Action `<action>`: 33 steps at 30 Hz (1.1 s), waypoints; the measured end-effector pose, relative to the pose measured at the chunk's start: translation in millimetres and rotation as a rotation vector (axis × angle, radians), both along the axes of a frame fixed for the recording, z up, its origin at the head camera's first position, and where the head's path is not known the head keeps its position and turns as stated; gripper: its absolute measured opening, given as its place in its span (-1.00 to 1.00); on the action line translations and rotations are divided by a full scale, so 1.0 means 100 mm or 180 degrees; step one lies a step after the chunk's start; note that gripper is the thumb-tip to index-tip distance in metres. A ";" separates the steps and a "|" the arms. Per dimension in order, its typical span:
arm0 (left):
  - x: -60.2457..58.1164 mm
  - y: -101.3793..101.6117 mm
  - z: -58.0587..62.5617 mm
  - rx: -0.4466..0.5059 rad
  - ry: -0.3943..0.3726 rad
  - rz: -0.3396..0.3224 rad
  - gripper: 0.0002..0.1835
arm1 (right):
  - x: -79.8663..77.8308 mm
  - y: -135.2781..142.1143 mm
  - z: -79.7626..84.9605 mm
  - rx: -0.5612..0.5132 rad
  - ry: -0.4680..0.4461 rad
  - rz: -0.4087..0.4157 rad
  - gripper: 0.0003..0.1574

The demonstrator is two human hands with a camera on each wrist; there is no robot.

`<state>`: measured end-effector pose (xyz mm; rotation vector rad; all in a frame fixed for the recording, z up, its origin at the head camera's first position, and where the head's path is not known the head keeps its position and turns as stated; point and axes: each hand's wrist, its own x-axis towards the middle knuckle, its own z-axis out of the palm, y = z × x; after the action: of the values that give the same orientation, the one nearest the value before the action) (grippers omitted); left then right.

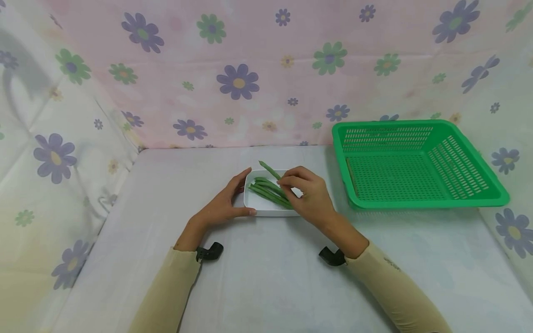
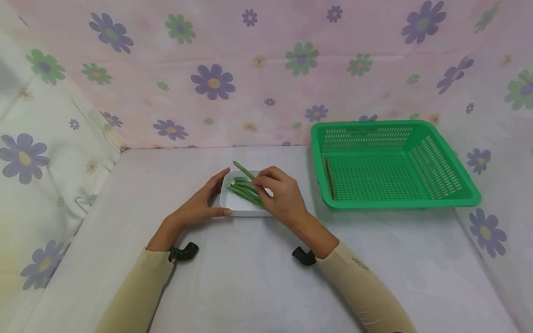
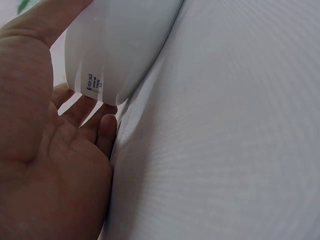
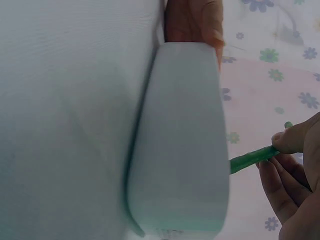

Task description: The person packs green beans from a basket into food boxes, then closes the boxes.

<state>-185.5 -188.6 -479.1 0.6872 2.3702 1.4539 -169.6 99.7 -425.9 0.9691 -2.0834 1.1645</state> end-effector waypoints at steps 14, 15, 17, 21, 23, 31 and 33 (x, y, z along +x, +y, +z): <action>0.01 0.00 0.01 0.0042 -0.0009 -0.0017 0.27 | -0.01 -0.02 -0.16 0.0786 -0.0557 -0.0060 -0.75; 0.01 0.00 0.01 0.0043 -0.0009 -0.0017 0.27 | -0.01 -0.03 -0.17 0.0816 -0.0595 -0.0066 -0.74; 0.01 0.00 0.01 0.0048 -0.0013 -0.0017 0.27 | 0.00 -0.03 -0.18 0.0884 -0.0678 -0.0090 -0.74; 0.02 0.01 0.03 0.0059 -0.0024 -0.0022 0.26 | 0.00 -0.04 -0.20 0.1012 -0.0844 -0.0148 -0.74; 0.02 0.01 0.04 0.0060 -0.0027 -0.0020 0.25 | 0.00 -0.05 -0.20 0.1036 -0.0916 -0.0170 -0.74; 0.02 0.01 0.04 0.0012 -0.0011 0.0014 0.25 | 0.00 -0.05 -0.18 0.0927 -0.1162 -0.0183 -0.71; 0.01 0.01 0.03 0.0017 -0.0006 0.0011 0.25 | 0.00 -0.05 -0.18 0.0909 -0.1228 -0.0198 -0.71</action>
<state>-184.2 -187.6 -476.5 0.6828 2.3681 1.4621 -169.2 94.5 -444.2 0.8452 -2.6239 1.1097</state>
